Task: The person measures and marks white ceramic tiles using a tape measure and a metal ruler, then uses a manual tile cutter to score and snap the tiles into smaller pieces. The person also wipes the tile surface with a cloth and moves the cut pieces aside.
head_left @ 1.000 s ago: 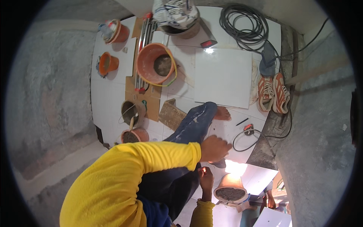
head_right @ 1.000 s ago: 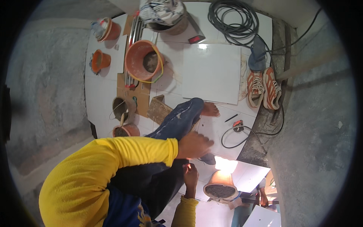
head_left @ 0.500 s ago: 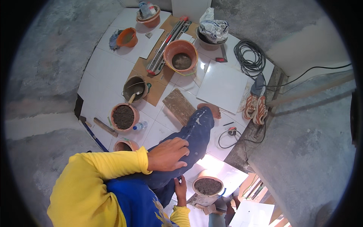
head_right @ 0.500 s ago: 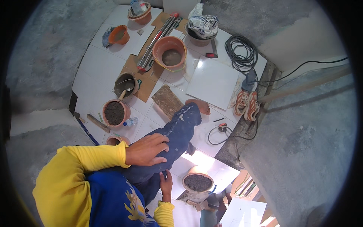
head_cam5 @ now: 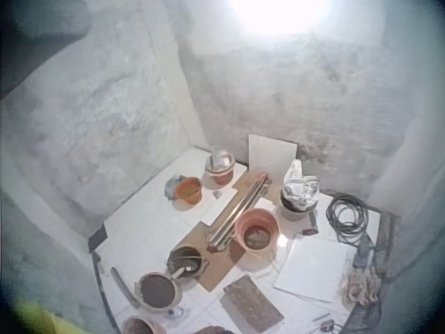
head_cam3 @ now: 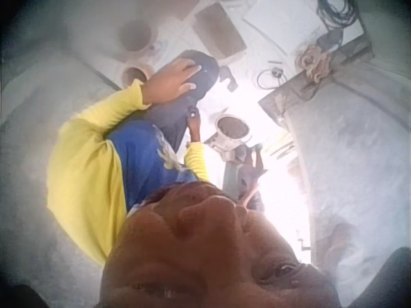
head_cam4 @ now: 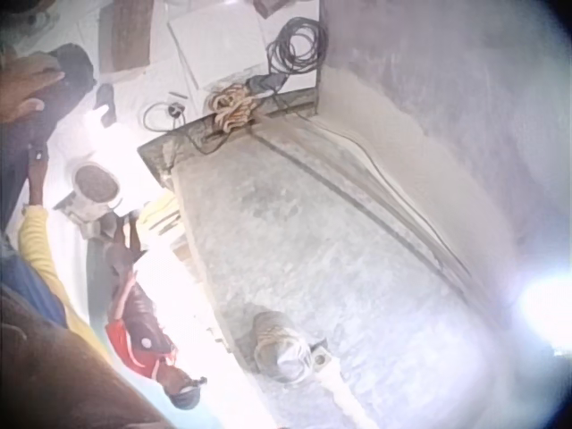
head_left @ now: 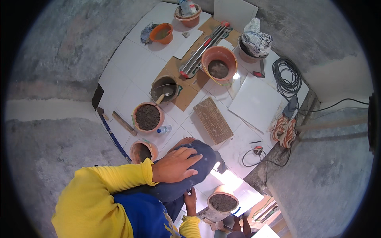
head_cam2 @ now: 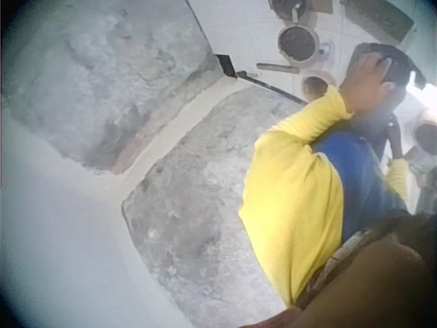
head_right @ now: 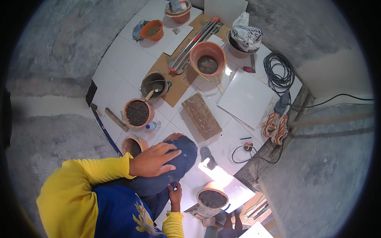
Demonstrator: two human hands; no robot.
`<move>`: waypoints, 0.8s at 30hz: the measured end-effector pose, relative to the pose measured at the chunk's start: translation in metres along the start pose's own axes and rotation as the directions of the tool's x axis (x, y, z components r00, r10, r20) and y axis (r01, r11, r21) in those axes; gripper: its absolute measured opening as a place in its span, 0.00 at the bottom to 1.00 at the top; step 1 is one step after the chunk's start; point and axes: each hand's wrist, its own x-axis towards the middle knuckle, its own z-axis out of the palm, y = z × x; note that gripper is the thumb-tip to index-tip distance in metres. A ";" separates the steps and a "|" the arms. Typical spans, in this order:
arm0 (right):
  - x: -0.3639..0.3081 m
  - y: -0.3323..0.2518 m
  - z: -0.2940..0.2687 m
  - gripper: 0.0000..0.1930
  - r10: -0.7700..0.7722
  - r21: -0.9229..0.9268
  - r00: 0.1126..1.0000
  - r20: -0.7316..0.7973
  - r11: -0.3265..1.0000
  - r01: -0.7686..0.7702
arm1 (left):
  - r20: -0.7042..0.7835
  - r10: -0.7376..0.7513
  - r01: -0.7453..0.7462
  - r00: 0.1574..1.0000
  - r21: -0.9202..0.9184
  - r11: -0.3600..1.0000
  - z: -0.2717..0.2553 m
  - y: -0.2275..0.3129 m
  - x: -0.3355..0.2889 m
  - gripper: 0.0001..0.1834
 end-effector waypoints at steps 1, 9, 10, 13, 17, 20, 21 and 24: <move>0.005 -0.006 0.000 0.38 0.029 0.024 0.999 0.024 0.999 -0.030 | -0.001 -0.059 0.059 0.998 0.029 0.998 0.008 -0.018 -0.002 0.35; 0.025 -0.023 -0.020 0.42 0.092 0.038 0.985 0.148 0.994 -0.099 | 0.186 -0.422 0.389 0.887 0.191 0.901 0.044 -0.131 -0.034 0.40; 0.028 -0.032 -0.023 0.42 0.105 0.038 0.982 0.159 0.993 -0.113 | 0.191 -0.436 0.408 0.879 0.169 0.897 0.050 -0.148 -0.039 0.38; 0.039 -0.048 -0.027 0.42 0.129 0.013 0.969 0.209 0.991 -0.135 | 0.197 -0.505 0.507 0.840 0.042 0.861 0.060 -0.175 -0.056 0.34; 0.064 -0.069 -0.023 0.43 0.142 -0.073 0.970 0.200 0.989 -0.130 | 0.216 -0.525 0.564 0.824 -0.213 0.798 0.041 -0.240 -0.043 0.32; 0.073 -0.082 -0.013 0.42 0.163 -0.171 0.970 0.182 0.976 -0.132 | -0.129 -0.483 0.451 0.866 -0.215 0.866 0.042 -0.345 -0.006 0.28; 0.067 -0.089 -0.015 0.42 0.176 -0.203 0.972 0.153 0.969 -0.143 | -0.282 -0.534 0.485 0.797 -0.228 0.844 0.035 -0.366 0.023 0.25; 0.063 -0.139 -0.011 0.42 0.178 -0.276 0.970 0.167 0.953 -0.127 | -0.548 -0.460 0.535 0.698 -0.026 0.844 0.005 -0.477 0.088 0.38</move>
